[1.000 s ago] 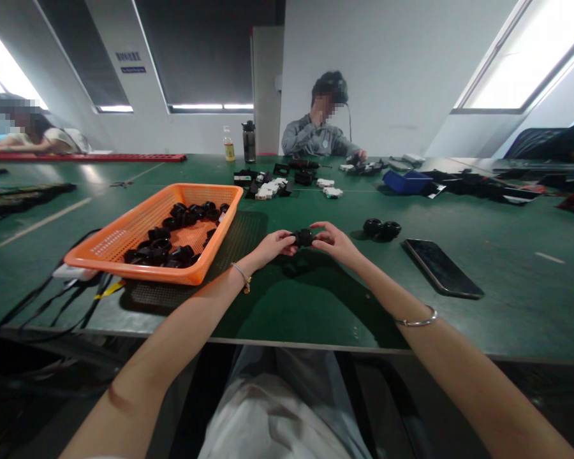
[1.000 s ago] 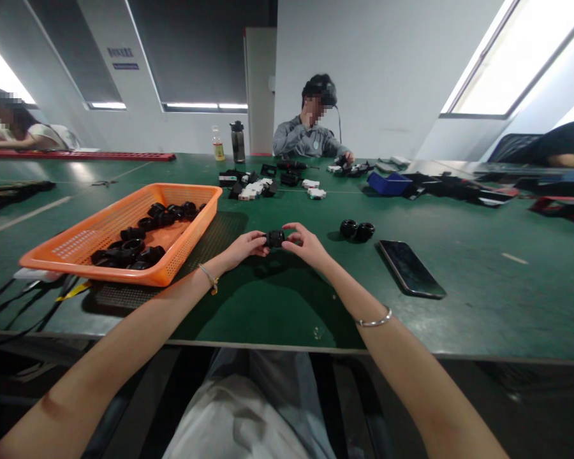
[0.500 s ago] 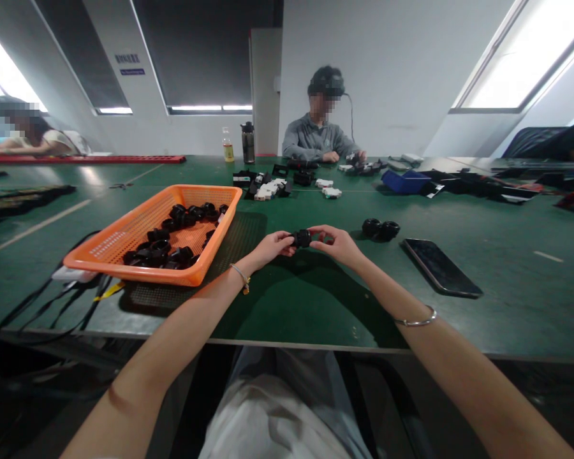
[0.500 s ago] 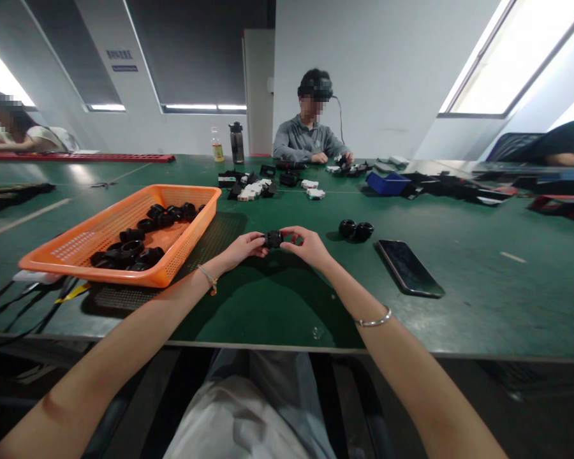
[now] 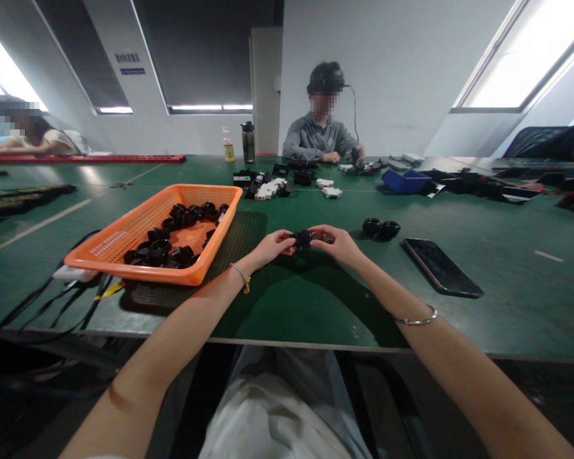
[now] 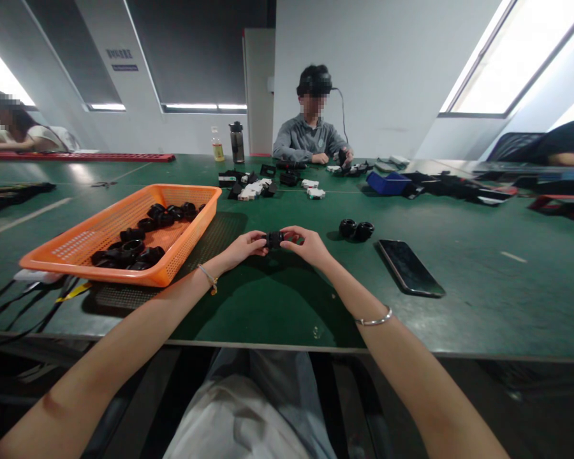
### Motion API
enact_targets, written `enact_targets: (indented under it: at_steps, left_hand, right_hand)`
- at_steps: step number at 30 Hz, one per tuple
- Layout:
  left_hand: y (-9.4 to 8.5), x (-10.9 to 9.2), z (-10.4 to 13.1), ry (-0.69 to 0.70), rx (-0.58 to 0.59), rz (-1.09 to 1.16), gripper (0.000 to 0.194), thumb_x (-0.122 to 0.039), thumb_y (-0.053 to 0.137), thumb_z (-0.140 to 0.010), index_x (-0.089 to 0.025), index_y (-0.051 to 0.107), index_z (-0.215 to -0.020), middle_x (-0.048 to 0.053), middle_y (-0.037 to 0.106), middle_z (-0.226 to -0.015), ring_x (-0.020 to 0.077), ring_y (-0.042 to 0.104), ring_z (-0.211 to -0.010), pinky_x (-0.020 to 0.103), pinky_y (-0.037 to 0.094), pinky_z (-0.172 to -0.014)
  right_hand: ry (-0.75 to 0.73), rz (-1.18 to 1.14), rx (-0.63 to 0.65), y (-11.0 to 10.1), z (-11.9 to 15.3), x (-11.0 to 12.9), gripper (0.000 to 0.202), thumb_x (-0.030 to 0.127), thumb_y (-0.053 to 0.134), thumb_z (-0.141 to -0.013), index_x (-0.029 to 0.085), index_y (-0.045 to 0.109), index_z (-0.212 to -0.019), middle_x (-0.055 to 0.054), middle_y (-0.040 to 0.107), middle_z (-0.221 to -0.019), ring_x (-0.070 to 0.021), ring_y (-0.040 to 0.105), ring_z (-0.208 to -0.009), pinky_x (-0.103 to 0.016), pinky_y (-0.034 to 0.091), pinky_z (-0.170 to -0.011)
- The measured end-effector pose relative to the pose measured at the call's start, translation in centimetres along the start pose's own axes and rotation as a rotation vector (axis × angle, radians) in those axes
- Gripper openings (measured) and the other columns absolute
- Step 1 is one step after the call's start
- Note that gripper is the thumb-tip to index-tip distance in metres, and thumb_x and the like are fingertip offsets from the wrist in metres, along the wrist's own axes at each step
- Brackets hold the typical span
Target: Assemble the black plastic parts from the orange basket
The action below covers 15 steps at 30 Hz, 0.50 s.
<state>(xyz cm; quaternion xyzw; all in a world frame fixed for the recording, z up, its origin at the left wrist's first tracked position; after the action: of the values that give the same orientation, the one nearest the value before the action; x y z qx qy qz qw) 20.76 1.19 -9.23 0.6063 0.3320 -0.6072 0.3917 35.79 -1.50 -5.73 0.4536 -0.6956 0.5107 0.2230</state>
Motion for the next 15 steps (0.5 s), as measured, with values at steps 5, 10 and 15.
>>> enact_targets:
  at_steps: [5,10,15]
  left_hand:
    - [0.06,-0.3,0.24,0.025,0.004,-0.036,0.018,-0.01,0.06,-0.077,-0.009,0.054,-0.094,-0.002,0.06,-0.063,0.0056,0.057,-0.056,0.024,0.049,-0.068]
    - [0.1,-0.43,0.36,0.028,0.006,-0.05,0.018,-0.009,0.059,-0.077,-0.009,0.053,-0.093,-0.002,0.059,-0.063,0.0054,0.056,-0.056,0.025,0.049,-0.069]
    - [0.07,-0.32,0.16,0.049,0.022,-0.059,0.02,-0.011,0.062,-0.075,-0.01,0.053,-0.093,-0.002,0.059,-0.064,0.0055,0.056,-0.057,0.026,0.05,-0.07]
  right_hand:
    - [0.021,0.038,0.0,0.01,-0.05,-0.22,0.032,0.037,0.065,-0.066,0.018,0.067,-0.091,-0.002,0.068,-0.072,-0.0164,0.057,-0.065,-0.032,0.047,-0.066]
    - [0.028,0.066,0.01,0.03,-0.11,-0.4,0.03,0.037,0.065,-0.067,0.019,0.067,-0.09,-0.003,0.068,-0.073,-0.0175,0.059,-0.066,-0.033,0.048,-0.067]
    - [0.062,0.095,0.022,0.13,-0.16,-0.65,0.028,0.036,0.063,-0.069,0.018,0.067,-0.089,-0.005,0.069,-0.077,-0.0195,0.062,-0.072,-0.036,0.048,-0.073]
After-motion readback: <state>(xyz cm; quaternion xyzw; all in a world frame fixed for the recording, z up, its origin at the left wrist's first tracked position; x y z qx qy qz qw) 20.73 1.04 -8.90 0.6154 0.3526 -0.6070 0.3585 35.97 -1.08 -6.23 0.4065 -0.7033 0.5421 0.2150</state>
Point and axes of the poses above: each hand's wrist, its own z-axis away from the middle knuckle, its own y-axis out of the palm, x = y × z, the point moved 7 cm from there along -z, towards the middle knuckle
